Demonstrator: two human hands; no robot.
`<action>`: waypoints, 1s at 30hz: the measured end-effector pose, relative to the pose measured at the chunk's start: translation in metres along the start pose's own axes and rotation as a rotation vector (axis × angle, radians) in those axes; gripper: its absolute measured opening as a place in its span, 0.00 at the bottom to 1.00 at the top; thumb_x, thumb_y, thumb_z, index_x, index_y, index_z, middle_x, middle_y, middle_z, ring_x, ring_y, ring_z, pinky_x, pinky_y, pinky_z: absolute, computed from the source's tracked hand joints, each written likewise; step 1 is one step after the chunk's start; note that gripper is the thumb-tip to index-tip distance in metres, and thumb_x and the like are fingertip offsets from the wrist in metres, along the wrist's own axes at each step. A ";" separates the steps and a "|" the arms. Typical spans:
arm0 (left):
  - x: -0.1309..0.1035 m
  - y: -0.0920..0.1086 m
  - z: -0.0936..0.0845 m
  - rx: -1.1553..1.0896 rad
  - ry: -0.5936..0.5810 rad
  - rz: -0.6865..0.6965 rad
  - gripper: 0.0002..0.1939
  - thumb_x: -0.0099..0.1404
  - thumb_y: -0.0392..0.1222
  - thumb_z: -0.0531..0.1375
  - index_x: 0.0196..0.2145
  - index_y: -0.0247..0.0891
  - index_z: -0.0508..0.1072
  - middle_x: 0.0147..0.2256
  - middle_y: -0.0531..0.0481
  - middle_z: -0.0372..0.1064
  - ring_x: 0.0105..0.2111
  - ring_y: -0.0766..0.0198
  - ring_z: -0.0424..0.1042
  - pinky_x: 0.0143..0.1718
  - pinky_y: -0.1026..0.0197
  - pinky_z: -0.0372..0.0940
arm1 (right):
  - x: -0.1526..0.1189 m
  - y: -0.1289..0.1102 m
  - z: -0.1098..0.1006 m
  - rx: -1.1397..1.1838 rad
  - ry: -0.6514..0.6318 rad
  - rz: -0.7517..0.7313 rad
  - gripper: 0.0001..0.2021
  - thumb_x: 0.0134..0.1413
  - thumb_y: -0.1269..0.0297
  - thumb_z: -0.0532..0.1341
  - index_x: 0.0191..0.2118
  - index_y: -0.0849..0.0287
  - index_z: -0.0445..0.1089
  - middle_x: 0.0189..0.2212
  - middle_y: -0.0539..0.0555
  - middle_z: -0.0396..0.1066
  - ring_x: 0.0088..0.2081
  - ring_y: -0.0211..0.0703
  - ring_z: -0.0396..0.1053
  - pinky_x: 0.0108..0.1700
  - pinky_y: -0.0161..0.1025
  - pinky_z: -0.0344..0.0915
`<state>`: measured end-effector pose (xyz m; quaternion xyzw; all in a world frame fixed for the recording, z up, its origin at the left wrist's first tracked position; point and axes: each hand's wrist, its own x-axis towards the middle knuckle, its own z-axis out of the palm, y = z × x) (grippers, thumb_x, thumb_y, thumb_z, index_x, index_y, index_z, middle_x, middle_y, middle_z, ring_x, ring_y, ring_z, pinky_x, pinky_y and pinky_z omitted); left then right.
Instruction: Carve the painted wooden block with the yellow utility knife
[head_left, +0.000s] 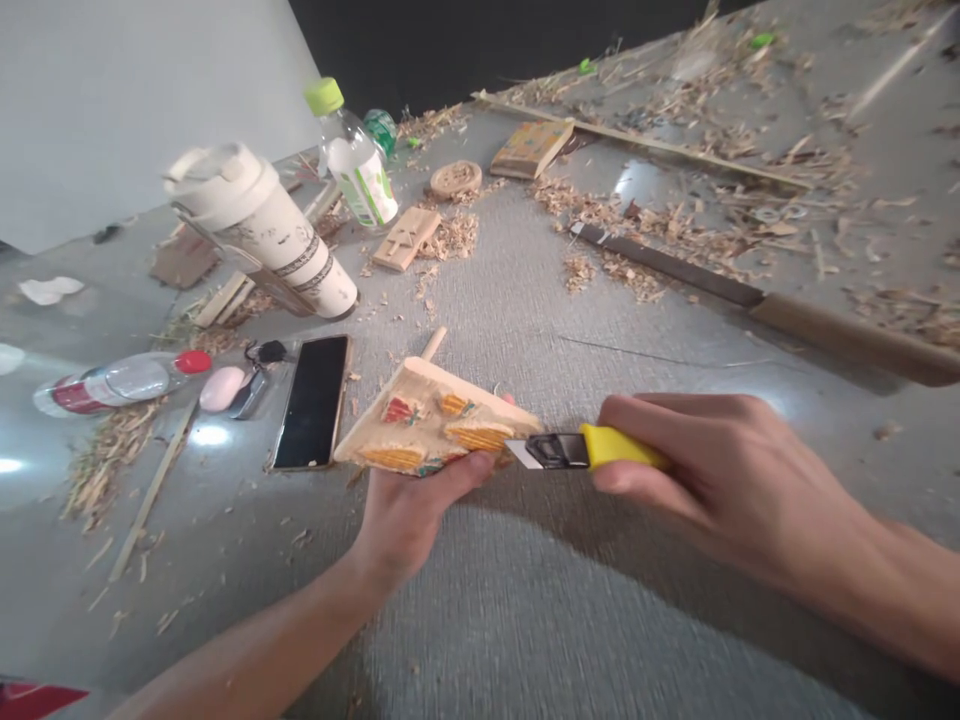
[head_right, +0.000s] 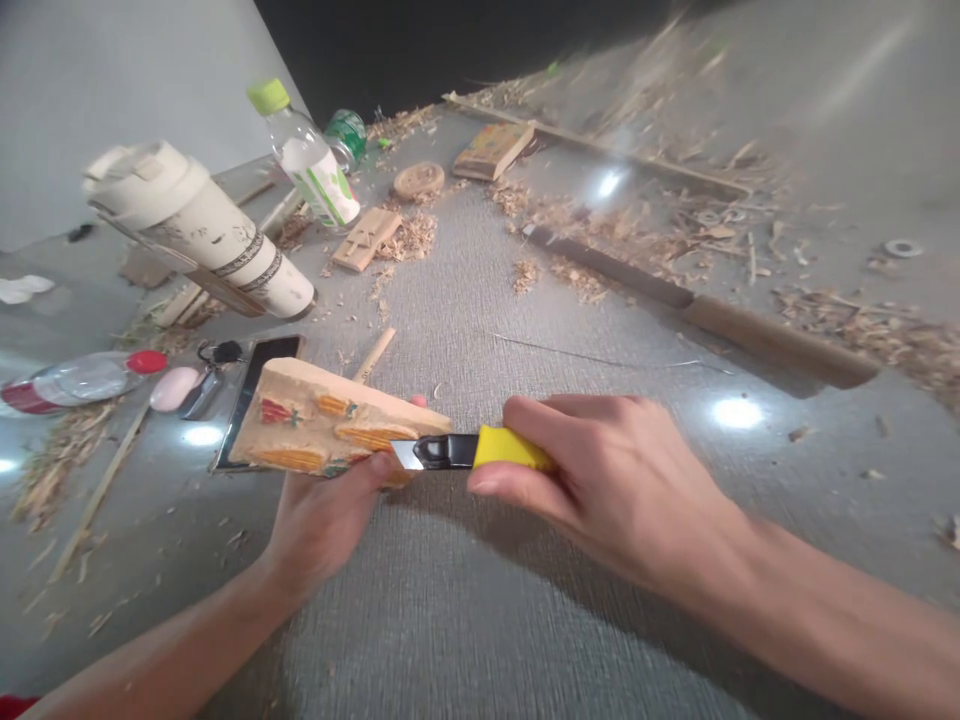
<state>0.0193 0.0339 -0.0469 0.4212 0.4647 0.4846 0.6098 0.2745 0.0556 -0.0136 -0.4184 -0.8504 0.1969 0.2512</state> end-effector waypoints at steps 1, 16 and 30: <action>0.000 0.000 0.000 0.006 -0.001 0.003 0.18 0.59 0.51 0.75 0.46 0.45 0.83 0.49 0.46 0.83 0.52 0.48 0.82 0.56 0.44 0.78 | 0.000 0.000 0.001 -0.009 -0.001 0.002 0.26 0.73 0.39 0.52 0.29 0.54 0.59 0.19 0.45 0.59 0.18 0.35 0.56 0.23 0.38 0.45; -0.002 0.004 0.003 -0.051 -0.070 0.055 0.15 0.67 0.41 0.72 0.50 0.57 0.84 0.50 0.56 0.83 0.50 0.62 0.83 0.55 0.63 0.76 | 0.003 -0.003 -0.002 -0.035 -0.049 0.055 0.30 0.73 0.36 0.47 0.28 0.54 0.60 0.18 0.45 0.58 0.16 0.33 0.54 0.22 0.39 0.43; -0.020 -0.011 0.002 0.088 0.051 0.060 0.18 0.68 0.42 0.71 0.55 0.46 0.82 0.50 0.48 0.83 0.52 0.55 0.81 0.59 0.54 0.75 | -0.003 -0.006 0.003 -0.269 -0.004 0.079 0.31 0.73 0.35 0.46 0.27 0.55 0.61 0.16 0.46 0.61 0.14 0.35 0.57 0.21 0.38 0.38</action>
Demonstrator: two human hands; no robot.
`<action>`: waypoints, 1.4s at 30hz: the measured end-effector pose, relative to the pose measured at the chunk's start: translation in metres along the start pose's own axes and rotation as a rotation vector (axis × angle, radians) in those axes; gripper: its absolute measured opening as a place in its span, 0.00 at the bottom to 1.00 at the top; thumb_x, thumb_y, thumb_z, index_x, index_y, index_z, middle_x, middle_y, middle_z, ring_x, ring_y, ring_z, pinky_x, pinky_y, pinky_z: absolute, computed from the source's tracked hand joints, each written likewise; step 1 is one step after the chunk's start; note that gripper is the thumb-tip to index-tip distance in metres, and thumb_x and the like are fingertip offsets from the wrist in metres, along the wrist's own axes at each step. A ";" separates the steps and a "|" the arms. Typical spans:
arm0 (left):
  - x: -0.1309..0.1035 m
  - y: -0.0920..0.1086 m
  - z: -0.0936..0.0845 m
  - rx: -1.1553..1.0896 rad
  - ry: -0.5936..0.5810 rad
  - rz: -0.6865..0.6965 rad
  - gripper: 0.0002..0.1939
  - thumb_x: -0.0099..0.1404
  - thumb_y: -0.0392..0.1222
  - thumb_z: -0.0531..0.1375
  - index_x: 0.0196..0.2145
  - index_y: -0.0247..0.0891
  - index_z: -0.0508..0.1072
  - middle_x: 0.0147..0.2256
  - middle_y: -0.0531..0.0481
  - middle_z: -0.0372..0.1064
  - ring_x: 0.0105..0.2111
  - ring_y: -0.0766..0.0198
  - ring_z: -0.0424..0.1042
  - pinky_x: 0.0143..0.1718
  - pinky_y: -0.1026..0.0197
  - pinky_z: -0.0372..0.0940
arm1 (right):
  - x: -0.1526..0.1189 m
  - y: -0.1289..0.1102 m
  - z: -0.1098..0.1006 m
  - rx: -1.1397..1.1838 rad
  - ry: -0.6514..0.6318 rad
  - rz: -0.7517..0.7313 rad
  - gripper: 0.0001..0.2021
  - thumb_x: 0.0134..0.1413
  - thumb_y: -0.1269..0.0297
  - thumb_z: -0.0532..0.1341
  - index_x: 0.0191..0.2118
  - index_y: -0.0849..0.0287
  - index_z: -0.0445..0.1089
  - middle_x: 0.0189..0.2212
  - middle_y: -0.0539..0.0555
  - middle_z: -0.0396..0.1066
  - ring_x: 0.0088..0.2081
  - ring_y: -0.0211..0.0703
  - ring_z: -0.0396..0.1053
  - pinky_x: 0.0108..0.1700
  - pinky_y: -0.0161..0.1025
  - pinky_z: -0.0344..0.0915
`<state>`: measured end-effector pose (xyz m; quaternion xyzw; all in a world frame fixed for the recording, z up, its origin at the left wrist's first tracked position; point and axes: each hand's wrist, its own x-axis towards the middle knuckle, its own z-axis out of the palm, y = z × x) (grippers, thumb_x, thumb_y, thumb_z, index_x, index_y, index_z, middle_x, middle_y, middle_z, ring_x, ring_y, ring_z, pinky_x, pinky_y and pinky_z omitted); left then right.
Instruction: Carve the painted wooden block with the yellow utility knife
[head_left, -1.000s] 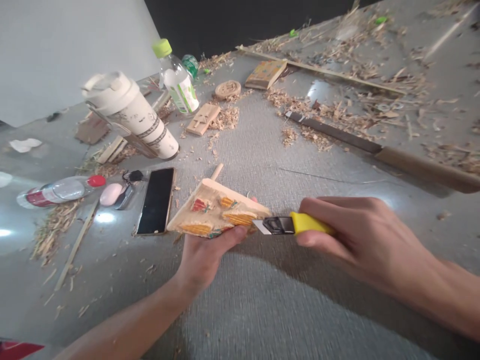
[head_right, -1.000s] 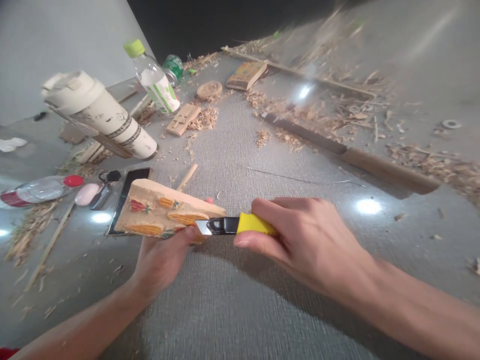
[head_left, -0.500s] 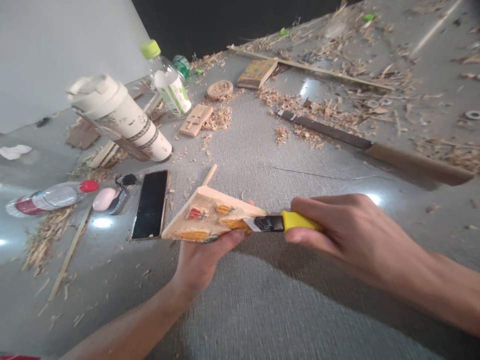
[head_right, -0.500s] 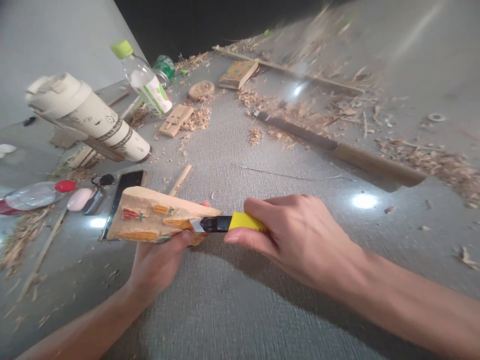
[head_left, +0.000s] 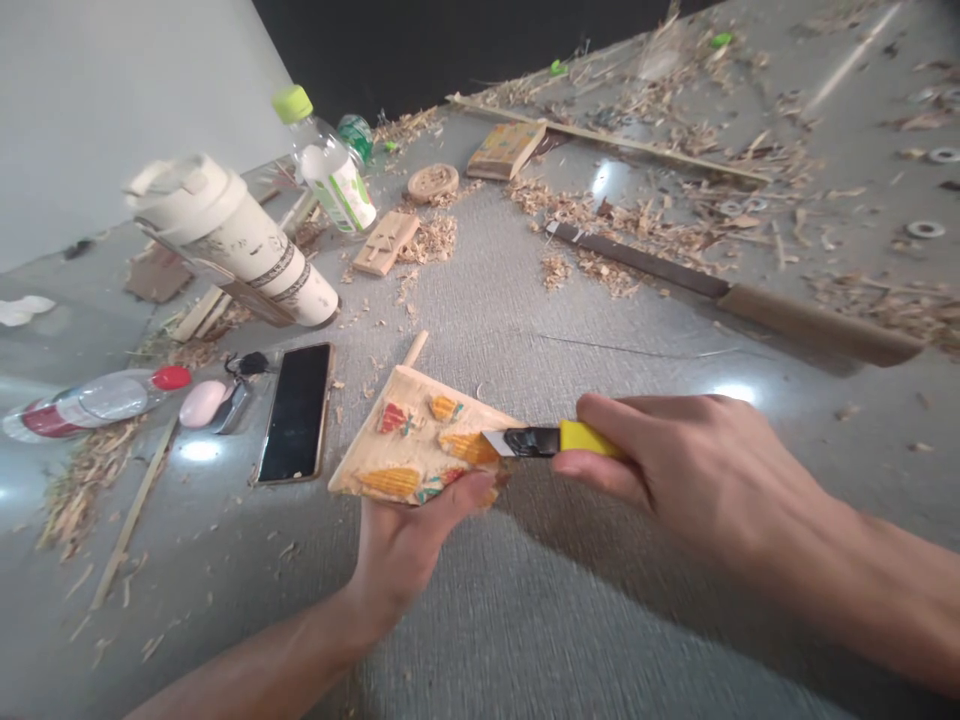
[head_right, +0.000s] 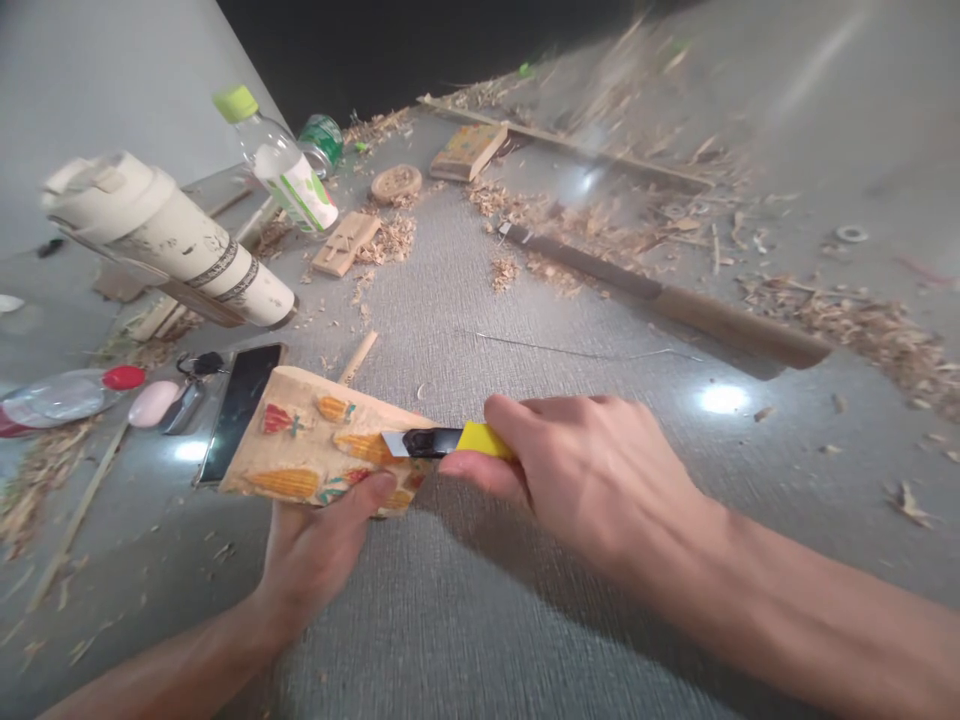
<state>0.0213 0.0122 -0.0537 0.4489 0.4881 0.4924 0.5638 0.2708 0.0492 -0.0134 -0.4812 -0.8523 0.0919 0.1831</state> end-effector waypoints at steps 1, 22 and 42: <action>0.000 0.000 0.001 0.018 0.008 0.013 0.18 0.67 0.42 0.71 0.54 0.45 0.82 0.50 0.48 0.83 0.53 0.55 0.80 0.60 0.53 0.74 | -0.001 -0.001 0.000 -0.018 0.004 0.002 0.31 0.73 0.35 0.46 0.28 0.55 0.62 0.16 0.46 0.61 0.14 0.36 0.57 0.21 0.38 0.37; 0.004 -0.005 -0.002 -0.018 -0.002 0.012 0.11 0.68 0.44 0.70 0.48 0.43 0.84 0.48 0.46 0.84 0.50 0.53 0.82 0.58 0.52 0.75 | 0.008 0.005 -0.004 0.381 -0.031 0.032 0.28 0.74 0.39 0.49 0.26 0.54 0.56 0.16 0.43 0.54 0.17 0.32 0.51 0.21 0.36 0.46; 0.007 -0.002 -0.002 0.055 0.004 0.018 0.13 0.67 0.45 0.71 0.49 0.44 0.85 0.49 0.48 0.84 0.52 0.52 0.82 0.61 0.51 0.74 | 0.009 0.006 -0.005 0.339 -0.154 0.040 0.32 0.72 0.32 0.45 0.26 0.54 0.58 0.16 0.45 0.55 0.17 0.33 0.50 0.23 0.38 0.42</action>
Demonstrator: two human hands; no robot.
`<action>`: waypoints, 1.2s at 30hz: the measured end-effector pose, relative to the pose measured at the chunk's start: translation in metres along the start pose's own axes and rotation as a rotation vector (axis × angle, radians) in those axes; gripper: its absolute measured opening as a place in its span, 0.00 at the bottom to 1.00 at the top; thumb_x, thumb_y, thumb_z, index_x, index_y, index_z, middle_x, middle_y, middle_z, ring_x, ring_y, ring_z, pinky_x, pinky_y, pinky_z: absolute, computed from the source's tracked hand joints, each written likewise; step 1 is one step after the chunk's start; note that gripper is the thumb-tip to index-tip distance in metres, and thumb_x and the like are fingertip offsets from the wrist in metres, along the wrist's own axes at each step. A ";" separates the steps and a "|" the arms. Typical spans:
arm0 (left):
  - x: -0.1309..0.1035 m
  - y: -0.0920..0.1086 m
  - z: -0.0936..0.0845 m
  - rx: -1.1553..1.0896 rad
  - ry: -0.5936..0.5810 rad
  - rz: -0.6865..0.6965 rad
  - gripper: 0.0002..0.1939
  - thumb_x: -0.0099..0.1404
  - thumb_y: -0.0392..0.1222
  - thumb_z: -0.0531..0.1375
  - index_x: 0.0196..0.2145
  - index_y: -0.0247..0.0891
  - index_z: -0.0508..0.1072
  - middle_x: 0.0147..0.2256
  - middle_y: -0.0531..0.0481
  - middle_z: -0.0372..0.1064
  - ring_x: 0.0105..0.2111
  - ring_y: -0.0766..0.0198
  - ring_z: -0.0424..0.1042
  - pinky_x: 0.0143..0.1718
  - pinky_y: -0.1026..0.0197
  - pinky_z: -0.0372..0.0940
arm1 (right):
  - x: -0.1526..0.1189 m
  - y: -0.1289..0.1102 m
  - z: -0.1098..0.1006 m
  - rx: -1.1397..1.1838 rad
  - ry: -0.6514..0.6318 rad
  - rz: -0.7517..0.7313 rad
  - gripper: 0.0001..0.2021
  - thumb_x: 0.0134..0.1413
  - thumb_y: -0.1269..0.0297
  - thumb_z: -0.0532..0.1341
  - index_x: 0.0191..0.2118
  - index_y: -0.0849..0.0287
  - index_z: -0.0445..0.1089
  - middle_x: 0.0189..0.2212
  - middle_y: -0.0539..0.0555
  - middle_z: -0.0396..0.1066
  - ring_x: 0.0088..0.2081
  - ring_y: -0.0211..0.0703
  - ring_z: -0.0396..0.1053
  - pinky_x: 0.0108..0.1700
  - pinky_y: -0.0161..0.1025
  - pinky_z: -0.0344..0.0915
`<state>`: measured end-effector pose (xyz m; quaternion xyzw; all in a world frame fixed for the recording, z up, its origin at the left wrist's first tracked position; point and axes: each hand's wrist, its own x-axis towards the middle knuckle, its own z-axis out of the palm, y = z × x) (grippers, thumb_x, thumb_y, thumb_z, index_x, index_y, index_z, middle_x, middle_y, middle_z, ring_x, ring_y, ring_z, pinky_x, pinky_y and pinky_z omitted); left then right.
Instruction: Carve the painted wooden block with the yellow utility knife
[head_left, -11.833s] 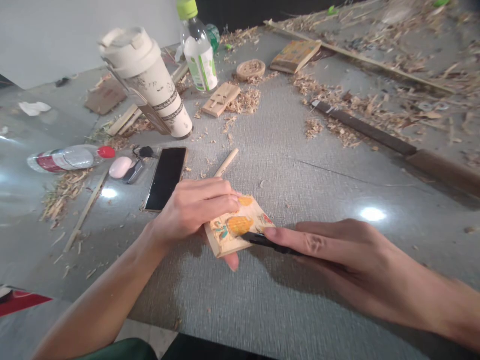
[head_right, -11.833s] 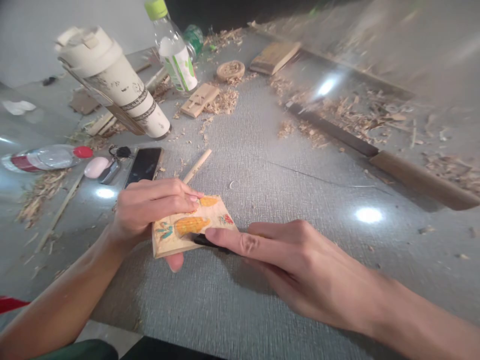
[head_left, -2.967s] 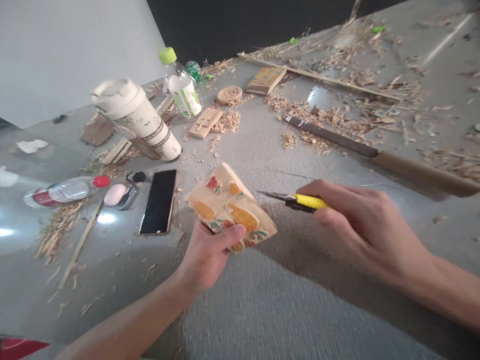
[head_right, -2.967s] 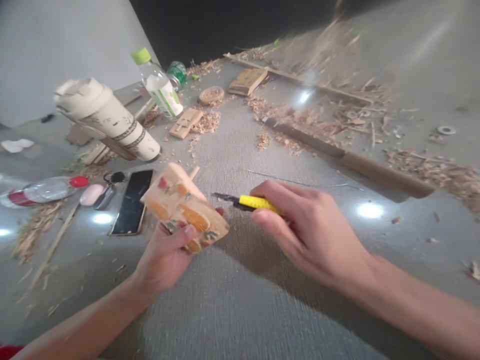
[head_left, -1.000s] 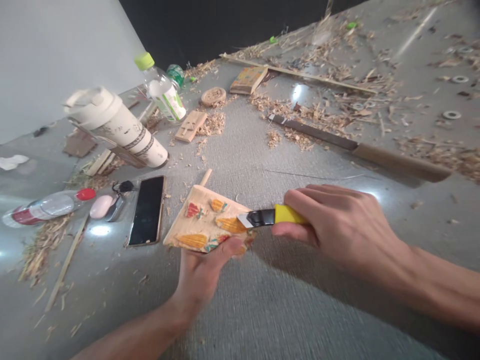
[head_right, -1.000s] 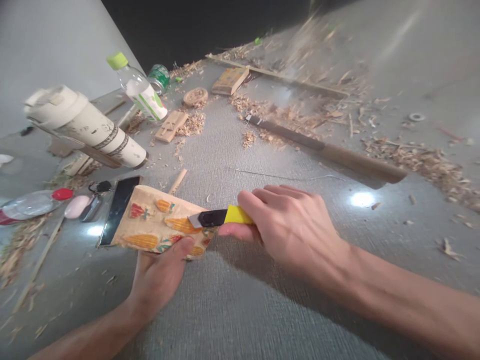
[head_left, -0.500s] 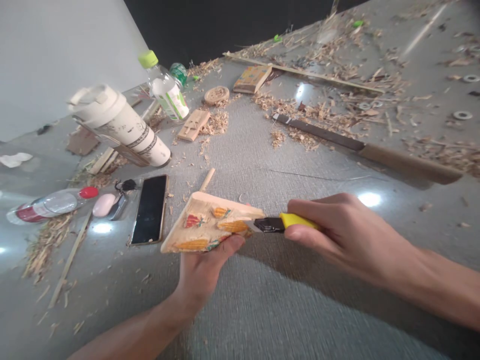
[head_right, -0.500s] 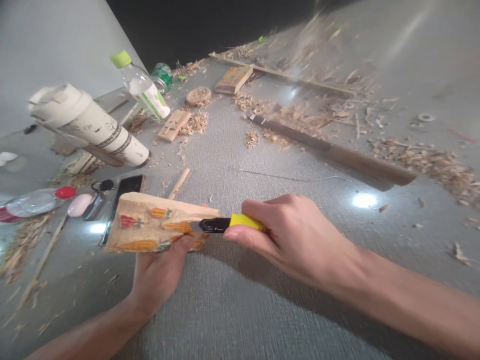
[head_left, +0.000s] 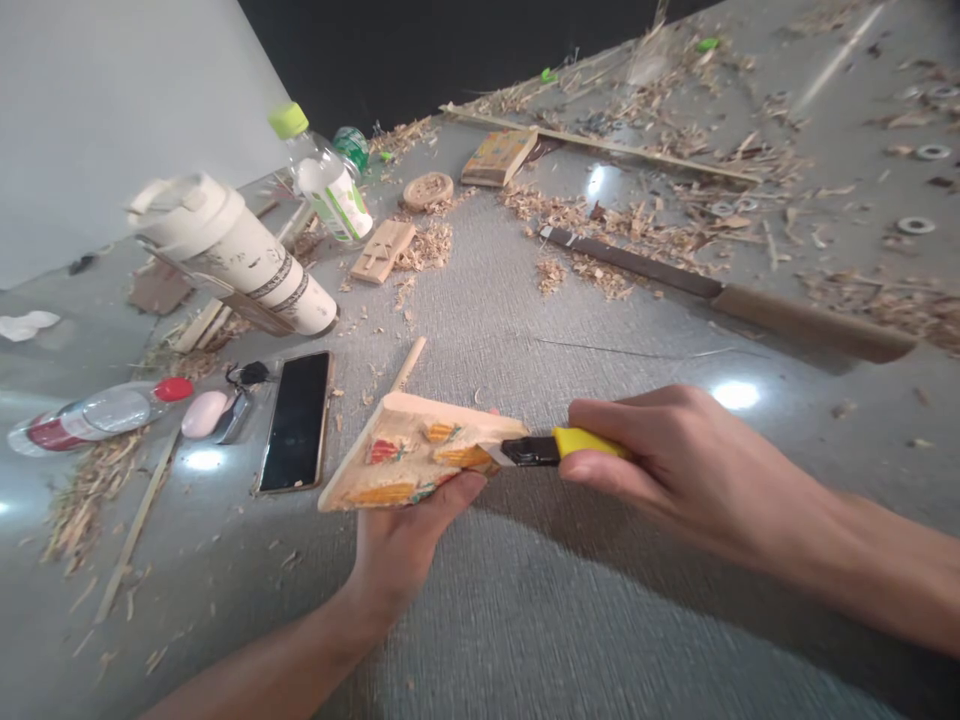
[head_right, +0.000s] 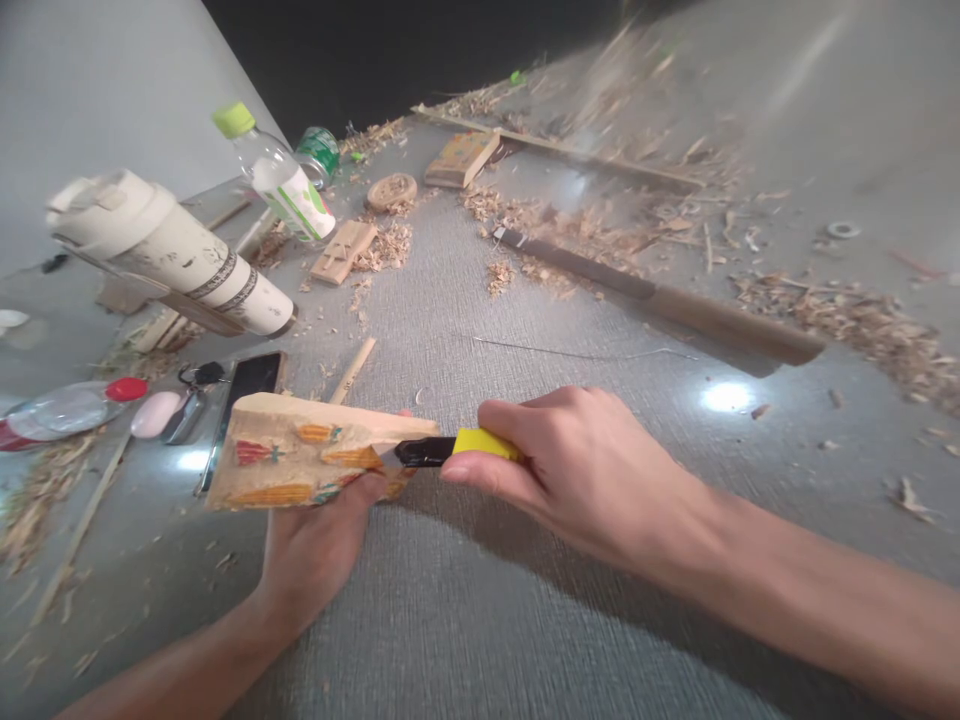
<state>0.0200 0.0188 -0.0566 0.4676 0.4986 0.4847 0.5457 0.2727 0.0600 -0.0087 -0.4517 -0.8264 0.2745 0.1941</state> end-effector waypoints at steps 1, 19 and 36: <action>0.000 0.001 0.000 0.002 -0.007 -0.005 0.14 0.67 0.45 0.71 0.50 0.44 0.85 0.49 0.47 0.84 0.53 0.51 0.81 0.61 0.50 0.74 | 0.000 0.000 0.000 -0.009 -0.004 0.000 0.33 0.72 0.32 0.44 0.26 0.54 0.58 0.16 0.45 0.55 0.17 0.33 0.50 0.23 0.38 0.41; 0.002 0.013 0.016 -0.195 0.019 -0.111 0.25 0.62 0.51 0.74 0.55 0.47 0.80 0.45 0.48 0.84 0.54 0.52 0.80 0.62 0.48 0.73 | -0.002 -0.005 0.003 -0.346 0.269 -0.039 0.33 0.72 0.33 0.43 0.28 0.55 0.63 0.20 0.50 0.63 0.21 0.38 0.57 0.25 0.39 0.39; 0.004 0.010 0.014 -0.176 0.049 -0.056 0.15 0.61 0.46 0.75 0.45 0.45 0.85 0.45 0.48 0.85 0.48 0.54 0.83 0.52 0.55 0.79 | 0.000 -0.005 0.000 0.003 0.004 0.049 0.34 0.70 0.29 0.43 0.25 0.54 0.58 0.16 0.46 0.55 0.16 0.34 0.50 0.22 0.39 0.42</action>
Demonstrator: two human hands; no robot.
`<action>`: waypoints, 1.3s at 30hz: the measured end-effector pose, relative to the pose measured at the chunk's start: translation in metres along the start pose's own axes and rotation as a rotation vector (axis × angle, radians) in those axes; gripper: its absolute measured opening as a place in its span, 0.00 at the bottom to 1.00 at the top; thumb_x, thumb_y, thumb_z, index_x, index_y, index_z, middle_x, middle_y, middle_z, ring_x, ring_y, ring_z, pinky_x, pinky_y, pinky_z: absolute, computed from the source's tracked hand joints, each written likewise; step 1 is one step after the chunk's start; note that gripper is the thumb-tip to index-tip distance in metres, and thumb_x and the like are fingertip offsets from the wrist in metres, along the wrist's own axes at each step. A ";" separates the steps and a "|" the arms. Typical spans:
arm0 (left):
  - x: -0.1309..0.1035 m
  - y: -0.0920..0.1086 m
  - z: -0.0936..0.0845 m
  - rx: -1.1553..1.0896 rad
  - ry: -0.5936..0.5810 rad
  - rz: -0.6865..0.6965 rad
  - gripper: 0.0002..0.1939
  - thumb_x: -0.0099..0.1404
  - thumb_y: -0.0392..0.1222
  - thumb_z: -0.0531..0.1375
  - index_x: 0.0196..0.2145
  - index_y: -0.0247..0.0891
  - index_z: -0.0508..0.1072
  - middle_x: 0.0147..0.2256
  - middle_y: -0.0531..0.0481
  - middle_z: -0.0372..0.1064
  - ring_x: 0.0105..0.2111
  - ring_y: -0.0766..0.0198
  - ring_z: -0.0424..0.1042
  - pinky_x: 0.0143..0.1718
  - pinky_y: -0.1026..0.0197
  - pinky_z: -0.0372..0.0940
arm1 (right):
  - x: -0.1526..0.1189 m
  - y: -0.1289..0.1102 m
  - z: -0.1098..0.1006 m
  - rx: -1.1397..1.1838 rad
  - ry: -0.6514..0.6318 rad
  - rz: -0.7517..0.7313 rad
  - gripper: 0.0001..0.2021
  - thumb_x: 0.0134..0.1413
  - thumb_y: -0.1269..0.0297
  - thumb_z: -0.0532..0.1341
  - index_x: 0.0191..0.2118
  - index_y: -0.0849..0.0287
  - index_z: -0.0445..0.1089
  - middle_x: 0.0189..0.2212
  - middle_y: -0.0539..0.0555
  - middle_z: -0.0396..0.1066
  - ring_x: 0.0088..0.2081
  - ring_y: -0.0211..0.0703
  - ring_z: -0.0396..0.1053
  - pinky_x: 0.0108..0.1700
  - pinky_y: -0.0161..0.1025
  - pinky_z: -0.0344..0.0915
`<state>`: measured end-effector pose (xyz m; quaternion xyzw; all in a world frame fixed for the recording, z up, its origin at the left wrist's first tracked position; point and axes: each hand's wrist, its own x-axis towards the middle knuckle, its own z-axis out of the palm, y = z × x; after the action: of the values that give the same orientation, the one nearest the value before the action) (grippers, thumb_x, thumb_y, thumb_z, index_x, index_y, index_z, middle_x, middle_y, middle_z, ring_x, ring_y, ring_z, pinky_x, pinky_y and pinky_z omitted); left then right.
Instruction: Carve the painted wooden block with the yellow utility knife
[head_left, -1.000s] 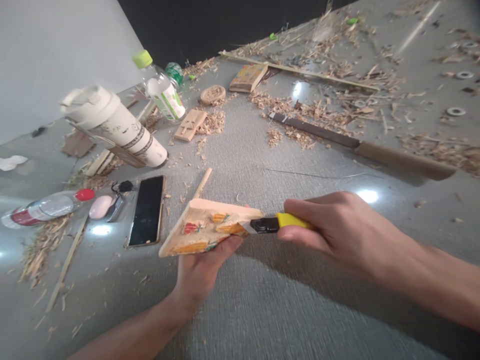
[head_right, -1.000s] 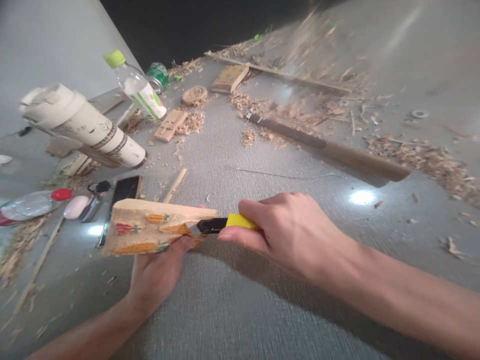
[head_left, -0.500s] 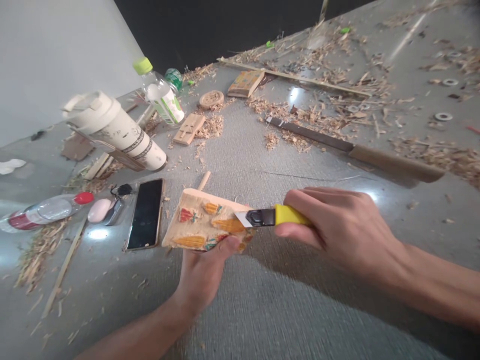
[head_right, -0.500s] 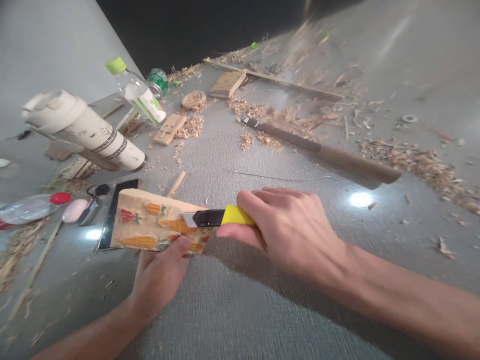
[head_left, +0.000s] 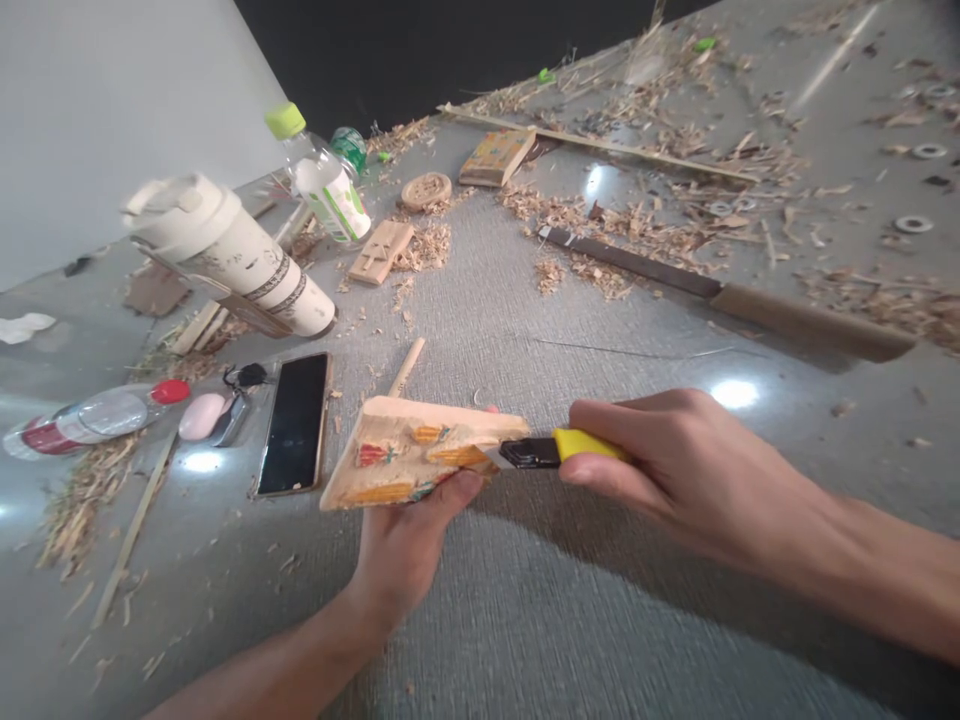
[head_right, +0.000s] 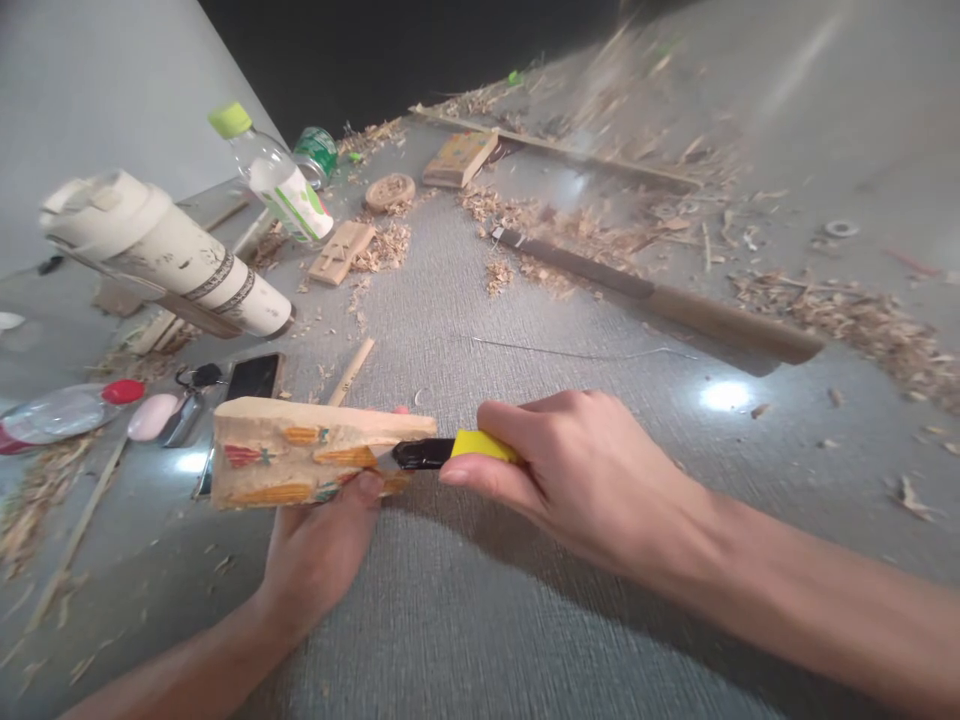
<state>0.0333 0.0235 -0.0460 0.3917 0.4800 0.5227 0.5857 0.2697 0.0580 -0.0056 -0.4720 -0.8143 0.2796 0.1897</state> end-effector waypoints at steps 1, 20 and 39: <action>0.000 0.000 0.000 -0.007 -0.006 0.006 0.15 0.61 0.47 0.75 0.46 0.45 0.85 0.44 0.48 0.85 0.48 0.54 0.83 0.53 0.55 0.79 | 0.000 0.000 0.000 0.001 -0.002 0.004 0.34 0.69 0.29 0.42 0.25 0.54 0.58 0.16 0.46 0.56 0.16 0.34 0.50 0.22 0.39 0.42; -0.003 0.000 -0.006 0.094 -0.066 0.025 0.15 0.67 0.46 0.72 0.50 0.46 0.85 0.50 0.48 0.83 0.53 0.56 0.81 0.59 0.59 0.74 | -0.002 0.002 -0.001 -0.096 -0.008 0.008 0.37 0.68 0.27 0.38 0.25 0.54 0.58 0.16 0.46 0.55 0.16 0.33 0.50 0.23 0.39 0.40; -0.006 -0.011 -0.012 0.128 -0.011 0.081 0.15 0.66 0.48 0.72 0.50 0.45 0.85 0.44 0.48 0.84 0.50 0.56 0.82 0.61 0.54 0.74 | -0.004 0.000 0.003 -0.208 0.248 -0.141 0.30 0.73 0.36 0.46 0.28 0.55 0.59 0.19 0.46 0.59 0.19 0.34 0.56 0.23 0.38 0.43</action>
<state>0.0241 0.0150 -0.0580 0.4505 0.4928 0.5120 0.5404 0.2703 0.0534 -0.0079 -0.4617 -0.8402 0.1195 0.2579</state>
